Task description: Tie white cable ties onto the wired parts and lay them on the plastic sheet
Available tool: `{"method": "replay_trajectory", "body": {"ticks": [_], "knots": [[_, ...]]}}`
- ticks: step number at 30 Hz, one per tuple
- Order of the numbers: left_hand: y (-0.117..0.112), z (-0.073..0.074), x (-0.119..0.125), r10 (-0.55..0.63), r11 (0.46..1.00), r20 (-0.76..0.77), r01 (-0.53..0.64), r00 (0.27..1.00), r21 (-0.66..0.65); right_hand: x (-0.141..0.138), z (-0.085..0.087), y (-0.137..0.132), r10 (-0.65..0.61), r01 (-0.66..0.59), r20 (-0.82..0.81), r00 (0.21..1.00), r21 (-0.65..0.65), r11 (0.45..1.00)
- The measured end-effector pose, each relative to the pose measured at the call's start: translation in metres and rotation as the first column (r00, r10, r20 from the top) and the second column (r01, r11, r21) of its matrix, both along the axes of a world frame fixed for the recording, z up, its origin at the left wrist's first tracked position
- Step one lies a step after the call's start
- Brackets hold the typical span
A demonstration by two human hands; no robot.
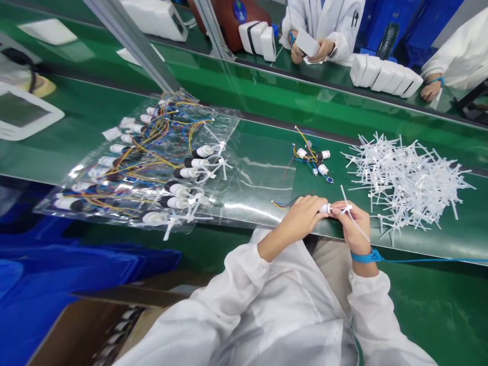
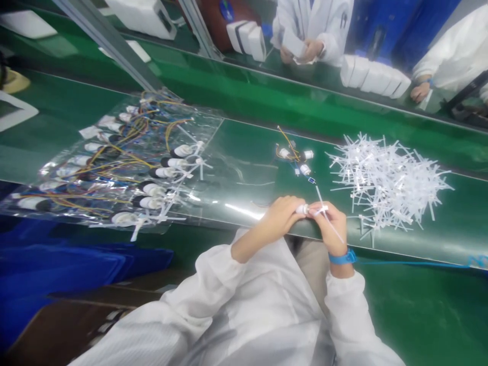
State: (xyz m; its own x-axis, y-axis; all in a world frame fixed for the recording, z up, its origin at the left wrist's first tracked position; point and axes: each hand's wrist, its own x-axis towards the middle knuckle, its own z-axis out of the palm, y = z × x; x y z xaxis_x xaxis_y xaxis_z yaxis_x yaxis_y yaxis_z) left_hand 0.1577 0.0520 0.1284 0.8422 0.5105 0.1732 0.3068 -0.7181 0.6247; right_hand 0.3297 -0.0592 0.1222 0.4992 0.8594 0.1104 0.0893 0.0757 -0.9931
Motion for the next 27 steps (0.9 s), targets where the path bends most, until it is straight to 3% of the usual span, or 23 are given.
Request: {"method": "replay_trajectory", "body": {"ticks": [13,23,27], "knots": [[0.003,0.000,0.000,-0.026,0.998,-0.063,0.029,0.998,0.049,0.000,0.013,-0.001,0.021,-0.014,0.179,0.984,-0.044,0.999],[-0.006,-0.002,0.006,0.048,0.998,0.081,-0.051,0.996,0.035,-0.004,0.003,-0.002,-0.032,0.035,-0.083,0.996,0.034,0.999],[-0.006,0.001,0.003,0.037,0.999,0.175,-0.033,0.984,-0.029,-0.007,0.005,-0.002,-0.031,0.033,-0.058,0.998,0.038,0.999]]}}
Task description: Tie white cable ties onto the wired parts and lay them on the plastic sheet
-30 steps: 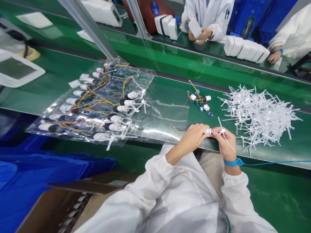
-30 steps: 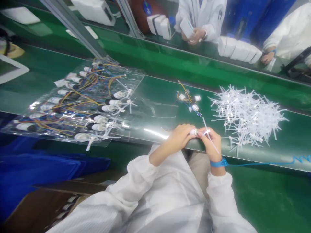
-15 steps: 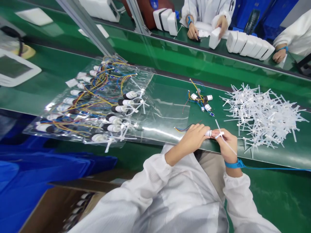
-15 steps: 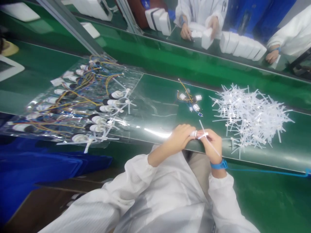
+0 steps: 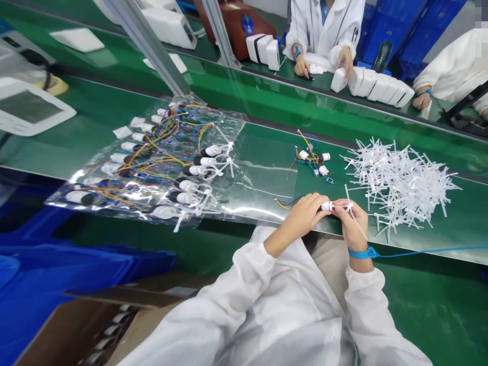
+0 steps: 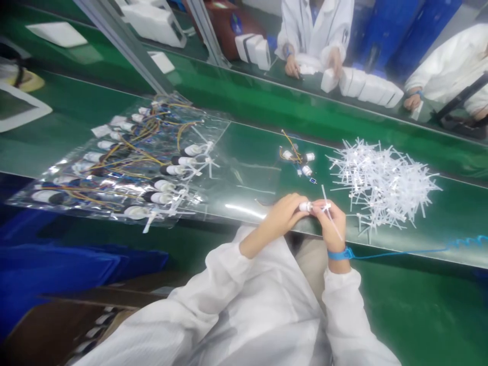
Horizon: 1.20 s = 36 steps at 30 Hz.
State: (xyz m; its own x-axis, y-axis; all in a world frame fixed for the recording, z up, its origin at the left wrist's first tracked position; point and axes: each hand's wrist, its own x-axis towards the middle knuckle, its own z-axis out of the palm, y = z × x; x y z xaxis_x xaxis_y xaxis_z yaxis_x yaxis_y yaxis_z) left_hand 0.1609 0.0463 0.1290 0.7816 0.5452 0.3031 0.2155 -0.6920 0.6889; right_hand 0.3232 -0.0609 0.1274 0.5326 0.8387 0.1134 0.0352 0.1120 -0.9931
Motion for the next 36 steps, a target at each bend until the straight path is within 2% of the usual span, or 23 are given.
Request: {"method": "replay_trajectory", "body": {"ticks": [12,20,25,29,33,36], "knots": [[0.001,0.004,-0.009,-0.020,0.994,0.036,0.024,0.999,-0.102,-0.002,0.001,-0.003,-0.023,0.025,0.138,0.990,-0.016,1.000],[0.003,0.007,-0.014,-0.079,0.995,0.005,0.079,0.997,-0.059,0.002,0.005,-0.007,0.004,0.002,0.211,0.977,-0.025,1.000],[0.003,0.009,-0.015,-0.067,0.997,-0.040,0.065,0.997,-0.049,0.002,0.009,-0.006,0.020,-0.005,0.249,0.968,-0.060,0.998],[0.004,0.007,-0.011,0.013,0.994,-0.019,-0.015,1.000,-0.111,-0.003,0.011,0.002,0.007,0.007,0.199,0.980,-0.070,0.997],[0.004,-0.001,-0.007,0.160,0.982,0.040,-0.155,0.986,-0.105,-0.005,0.008,0.005,0.008,-0.009,-0.031,0.999,-0.036,0.999],[0.004,-0.008,-0.003,0.244,0.969,0.042,-0.242,0.969,-0.059,-0.005,0.005,0.005,-0.079,0.083,-0.150,0.985,0.018,0.996]]}}
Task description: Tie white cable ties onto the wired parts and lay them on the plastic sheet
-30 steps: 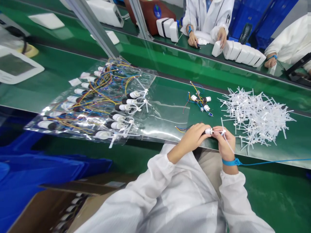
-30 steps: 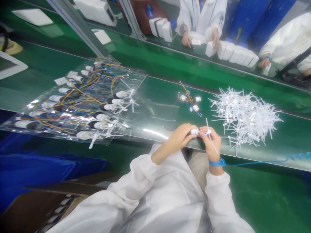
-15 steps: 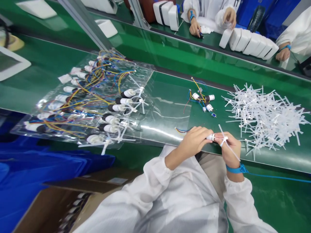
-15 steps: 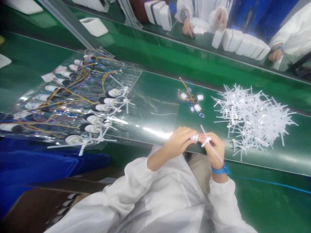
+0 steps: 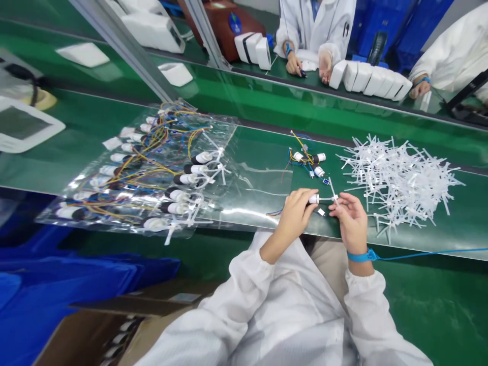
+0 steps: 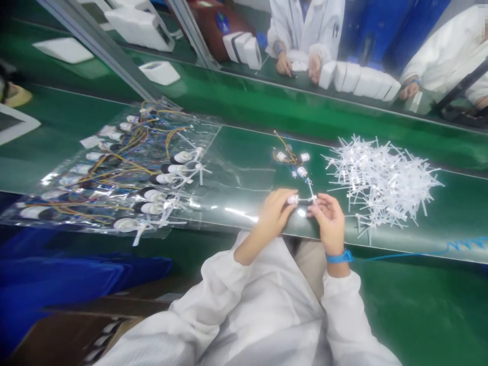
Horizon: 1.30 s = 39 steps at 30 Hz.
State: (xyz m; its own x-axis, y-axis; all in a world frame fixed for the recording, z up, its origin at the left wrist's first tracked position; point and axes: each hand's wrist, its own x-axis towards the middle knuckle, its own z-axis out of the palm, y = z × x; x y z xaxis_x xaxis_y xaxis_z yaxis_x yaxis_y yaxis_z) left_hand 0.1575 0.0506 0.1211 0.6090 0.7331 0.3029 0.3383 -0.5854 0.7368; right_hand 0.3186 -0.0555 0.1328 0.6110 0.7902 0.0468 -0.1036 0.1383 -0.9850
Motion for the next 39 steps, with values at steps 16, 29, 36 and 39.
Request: {"method": "replay_trajectory", "body": {"ticks": [16,29,36,39], "knots": [[-0.012,-0.001,-0.004,-0.095,0.946,-0.083,0.115,0.992,0.303,-0.005,0.005,0.007,-0.043,0.039,-0.061,0.997,-0.066,0.997],[-0.007,-0.006,-0.003,-0.086,0.983,0.033,0.080,0.996,0.166,0.004,0.000,0.004,0.069,-0.074,-0.124,0.990,-0.031,0.997],[-0.011,0.000,-0.006,-0.061,0.988,0.083,0.049,0.995,0.145,0.007,-0.003,0.003,0.163,-0.166,-0.043,0.986,-0.077,0.983],[-0.012,0.002,-0.007,-0.067,0.987,0.108,0.051,0.992,0.150,0.008,-0.002,0.003,0.200,-0.205,-0.065,0.978,-0.091,0.975]]}}
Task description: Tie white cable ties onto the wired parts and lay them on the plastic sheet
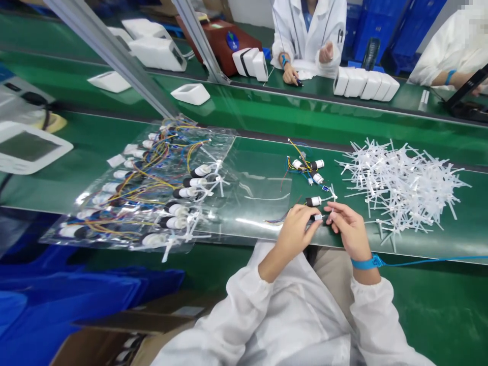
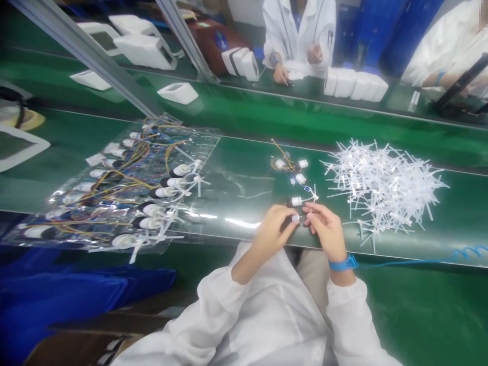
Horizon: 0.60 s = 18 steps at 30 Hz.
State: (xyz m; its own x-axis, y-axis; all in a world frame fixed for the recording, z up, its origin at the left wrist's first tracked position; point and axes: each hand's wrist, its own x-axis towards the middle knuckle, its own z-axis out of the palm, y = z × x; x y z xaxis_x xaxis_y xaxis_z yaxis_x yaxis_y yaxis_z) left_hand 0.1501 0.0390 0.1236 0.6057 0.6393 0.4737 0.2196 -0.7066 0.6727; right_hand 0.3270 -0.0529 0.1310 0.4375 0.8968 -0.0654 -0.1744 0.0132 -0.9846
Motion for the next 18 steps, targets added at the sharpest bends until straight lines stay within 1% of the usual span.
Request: {"method": "replay_trajectory", "body": {"ticks": [2,7,11,18], "knots": [[-0.0001,0.0016,-0.0009,-0.008,1.000,0.008,0.008,1.000,0.001,0.0013,0.0020,0.0005,0.014,-0.015,-0.036,0.999,-0.011,1.000],[0.0008,0.0053,-0.0025,-0.036,0.999,0.025,0.037,0.999,-0.010,0.0035,0.0067,0.0008,0.000,-0.006,-0.124,0.992,-0.048,0.999],[0.0021,0.0071,-0.0035,-0.055,0.998,0.056,0.057,0.997,-0.024,0.0036,0.0082,-0.0016,-0.002,-0.009,-0.109,0.994,-0.104,0.995],[0.0019,0.0104,-0.0028,-0.081,0.994,0.077,0.086,0.994,-0.060,0.0015,0.0107,-0.0017,-0.047,0.034,-0.111,0.993,-0.117,0.993]]}}
